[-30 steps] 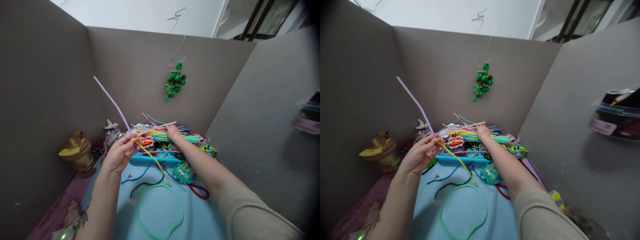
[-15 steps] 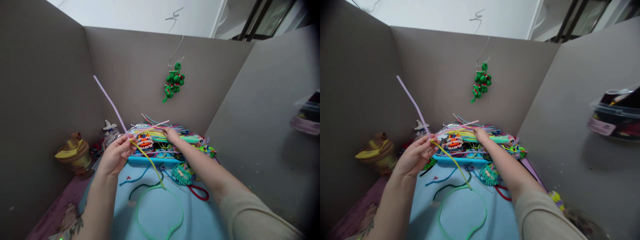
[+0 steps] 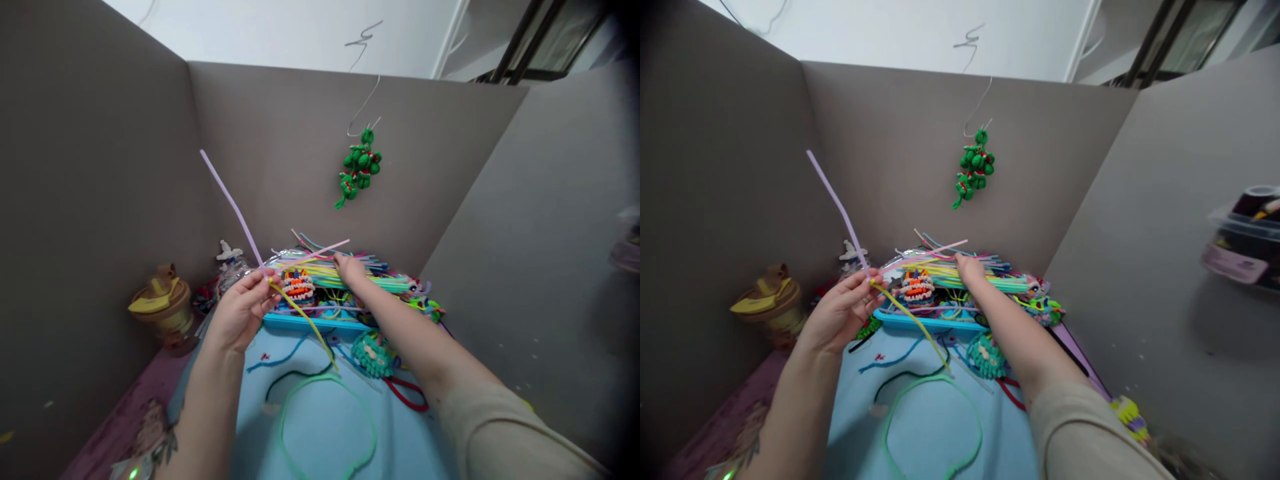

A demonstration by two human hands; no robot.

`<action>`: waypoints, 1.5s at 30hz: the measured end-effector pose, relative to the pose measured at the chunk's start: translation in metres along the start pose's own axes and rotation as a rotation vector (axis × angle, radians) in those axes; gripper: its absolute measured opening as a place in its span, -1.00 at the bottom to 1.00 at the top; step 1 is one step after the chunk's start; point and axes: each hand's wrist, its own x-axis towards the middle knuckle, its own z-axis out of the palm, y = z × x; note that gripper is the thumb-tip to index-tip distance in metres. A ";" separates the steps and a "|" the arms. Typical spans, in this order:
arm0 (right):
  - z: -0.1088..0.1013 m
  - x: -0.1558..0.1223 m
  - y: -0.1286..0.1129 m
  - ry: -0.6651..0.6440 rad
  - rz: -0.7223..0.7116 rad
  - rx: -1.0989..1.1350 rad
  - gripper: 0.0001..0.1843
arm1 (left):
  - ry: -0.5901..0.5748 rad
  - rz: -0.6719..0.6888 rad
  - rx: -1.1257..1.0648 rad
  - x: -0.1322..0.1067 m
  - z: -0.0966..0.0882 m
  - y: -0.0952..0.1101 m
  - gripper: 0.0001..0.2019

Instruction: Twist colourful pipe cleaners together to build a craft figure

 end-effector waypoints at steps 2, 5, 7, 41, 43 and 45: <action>-0.001 0.002 -0.002 -0.014 -0.026 -0.006 -0.66 | -0.001 -0.003 -0.009 0.000 0.000 0.001 -0.83; 0.000 0.005 -0.004 -0.021 -0.057 -0.010 -0.69 | -0.004 0.001 -0.019 -0.001 0.000 0.002 -0.83; 0.000 0.005 -0.005 -0.008 -0.065 -0.015 -0.70 | -0.003 0.006 -0.023 -0.001 0.000 0.002 -0.84; -0.075 -0.205 0.038 0.256 -0.244 0.653 -0.80 | -0.270 -0.163 -0.160 -0.006 0.025 -0.032 -0.80; -0.069 -0.204 0.038 0.227 -0.256 0.663 -0.80 | -0.273 -0.170 -0.166 -0.008 0.029 -0.035 -0.79; -0.064 -0.202 0.044 0.191 -0.256 0.673 -0.79 | -0.260 -0.163 -0.170 -0.010 0.032 -0.037 -0.79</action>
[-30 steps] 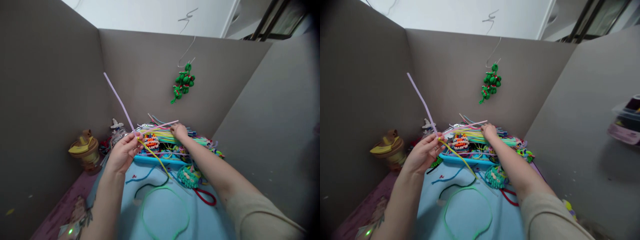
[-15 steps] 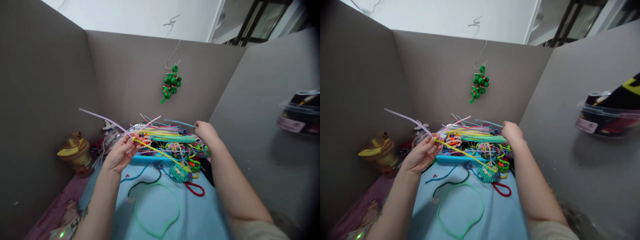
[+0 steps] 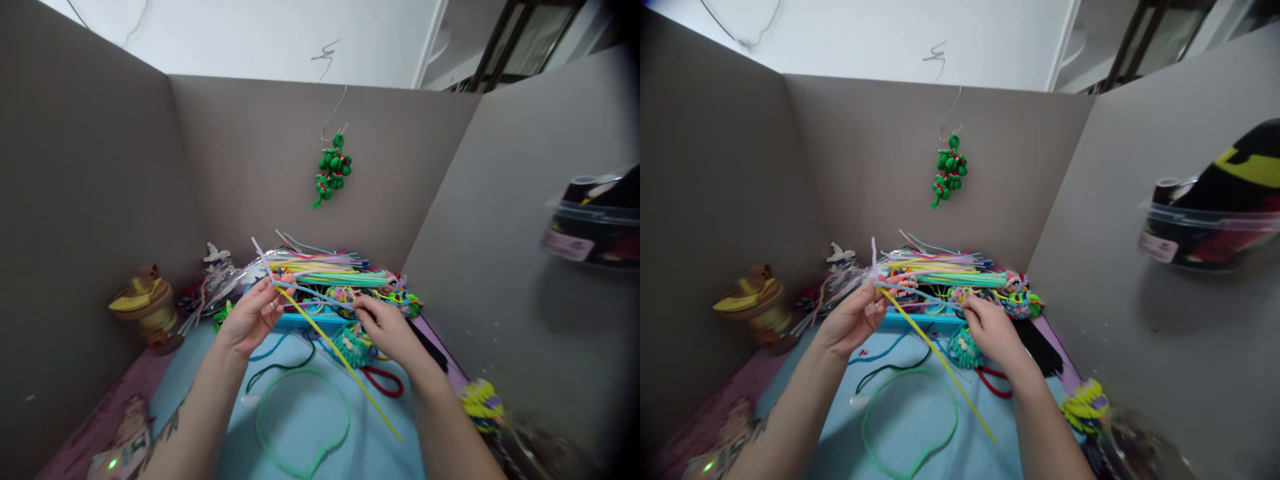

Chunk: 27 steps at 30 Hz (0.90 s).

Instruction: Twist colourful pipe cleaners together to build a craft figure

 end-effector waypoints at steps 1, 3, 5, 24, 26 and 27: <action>-0.001 0.000 0.004 -0.020 0.006 0.004 -0.79 | 0.006 0.009 -0.002 0.000 0.001 -0.001 -0.79; -0.004 0.002 0.012 -0.071 0.015 0.011 -0.79 | 0.011 0.025 -0.002 0.002 0.003 -0.004 -0.81; -0.005 0.003 0.015 -0.107 0.026 0.020 -0.81 | 0.014 0.031 0.005 0.005 0.004 -0.009 -0.82; 0.026 -0.005 -0.045 0.096 0.163 0.599 -0.83 | 0.145 0.150 0.054 0.009 0.018 -0.050 -0.75; 0.042 -0.003 -0.048 0.106 0.207 0.801 -0.77 | 0.131 0.152 0.051 0.006 0.021 -0.061 -0.75; 0.049 -0.003 -0.049 0.120 0.234 0.911 -0.75 | 0.119 0.142 0.052 0.005 0.022 -0.067 -0.76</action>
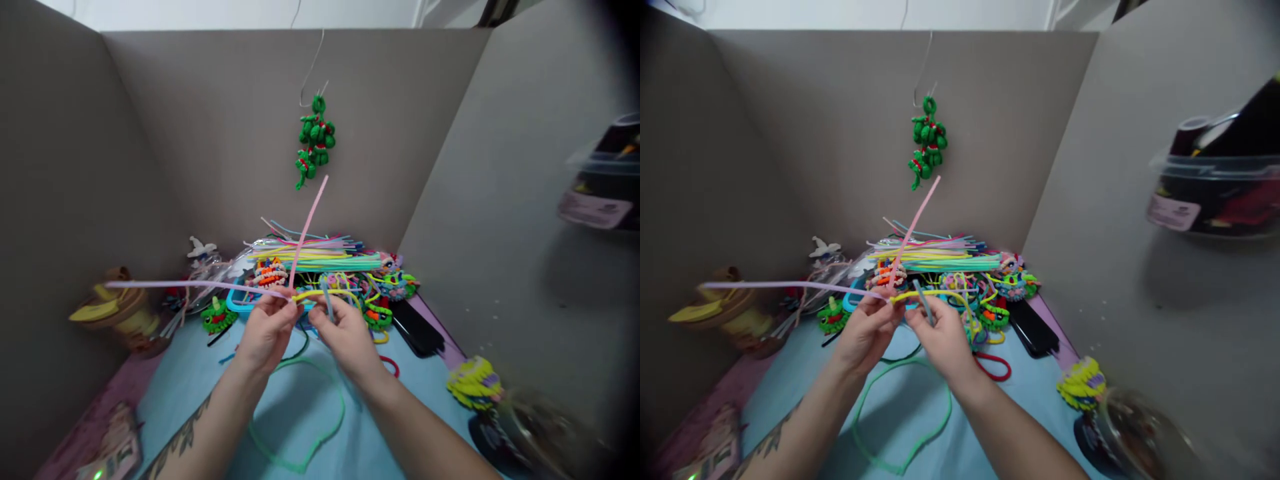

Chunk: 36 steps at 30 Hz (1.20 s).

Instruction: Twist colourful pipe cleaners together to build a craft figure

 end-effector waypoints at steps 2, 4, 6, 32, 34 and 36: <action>0.009 0.001 0.008 0.051 0.058 0.216 -0.69 | -0.030 -0.034 0.017 -0.003 0.001 -0.011 -0.79; 0.014 0.001 0.012 0.123 0.109 0.369 -0.64 | -0.049 -0.052 0.057 -0.003 0.002 -0.019 -0.81; 0.015 0.002 0.013 0.179 0.133 0.430 -0.66 | -0.046 -0.048 0.105 -0.003 0.002 -0.023 -0.80; -0.017 -0.007 -0.017 0.012 -0.108 -0.186 -0.69 | -0.087 0.004 0.826 -0.026 0.020 0.021 -0.87; -0.020 -0.008 -0.020 -0.005 -0.139 -0.228 -0.62 | -0.018 -0.015 0.692 -0.022 0.019 0.019 -0.85; -0.024 -0.011 -0.025 -0.029 -0.162 -0.285 -0.59 | 0.060 -0.056 0.491 -0.017 0.017 0.019 -0.79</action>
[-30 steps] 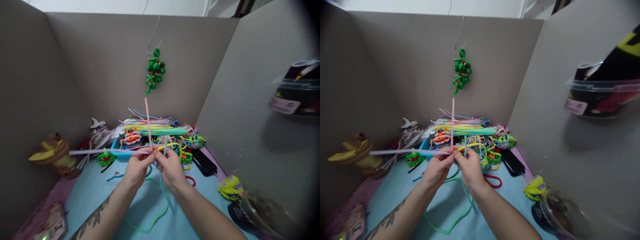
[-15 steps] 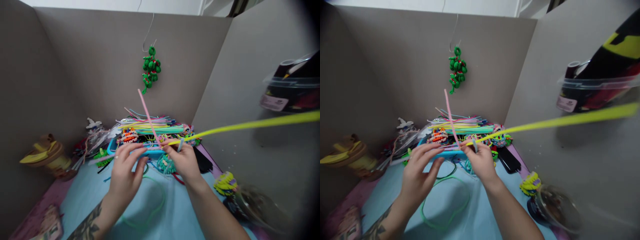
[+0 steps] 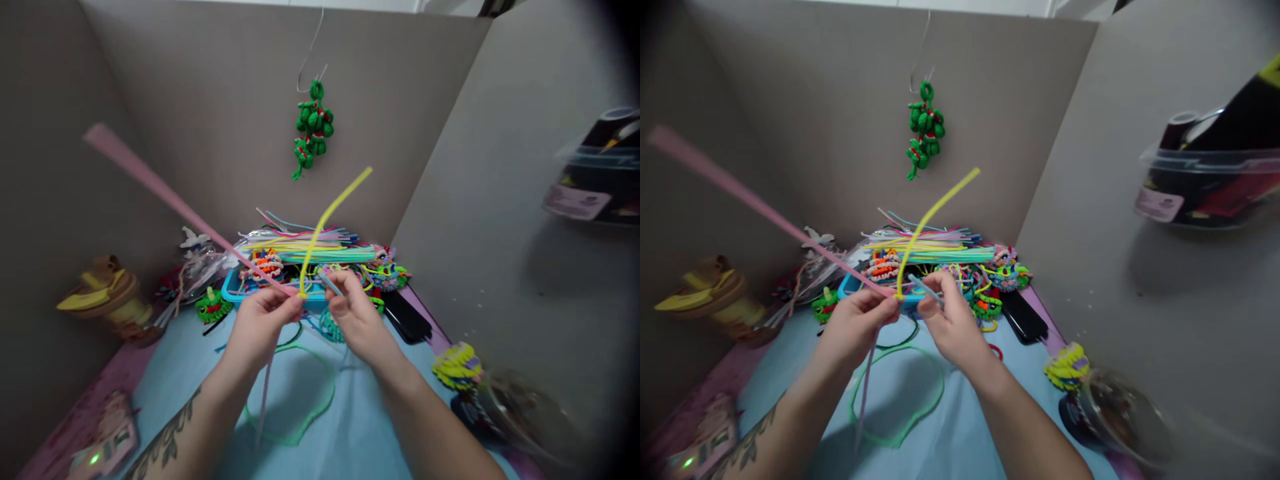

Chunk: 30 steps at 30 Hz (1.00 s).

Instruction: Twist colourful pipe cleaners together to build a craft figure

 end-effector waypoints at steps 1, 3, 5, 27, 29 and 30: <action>-0.002 -0.001 -0.003 -0.012 -0.005 -0.036 -0.60 | 0.018 -0.043 -0.092 0.002 -0.001 0.000 -0.76; -0.005 -0.003 -0.009 -0.023 -0.027 -0.120 -0.61 | 0.022 -0.131 -0.218 0.004 -0.002 0.001 -0.72; -0.006 -0.005 -0.013 -0.024 -0.081 -0.200 -0.64 | 0.002 -0.179 -0.271 0.004 -0.002 0.002 -0.71; -0.017 -0.003 -0.010 0.023 -0.365 -0.379 -0.80 | -0.267 0.122 0.404 -0.004 -0.015 0.013 -0.82; -0.018 -0.002 -0.010 0.007 -0.366 -0.363 -0.80 | -0.281 0.133 0.456 -0.004 -0.014 0.015 -0.83; -0.018 -0.002 -0.010 0.006 -0.366 -0.350 -0.80 | -0.287 0.132 0.473 -0.004 -0.014 0.015 -0.84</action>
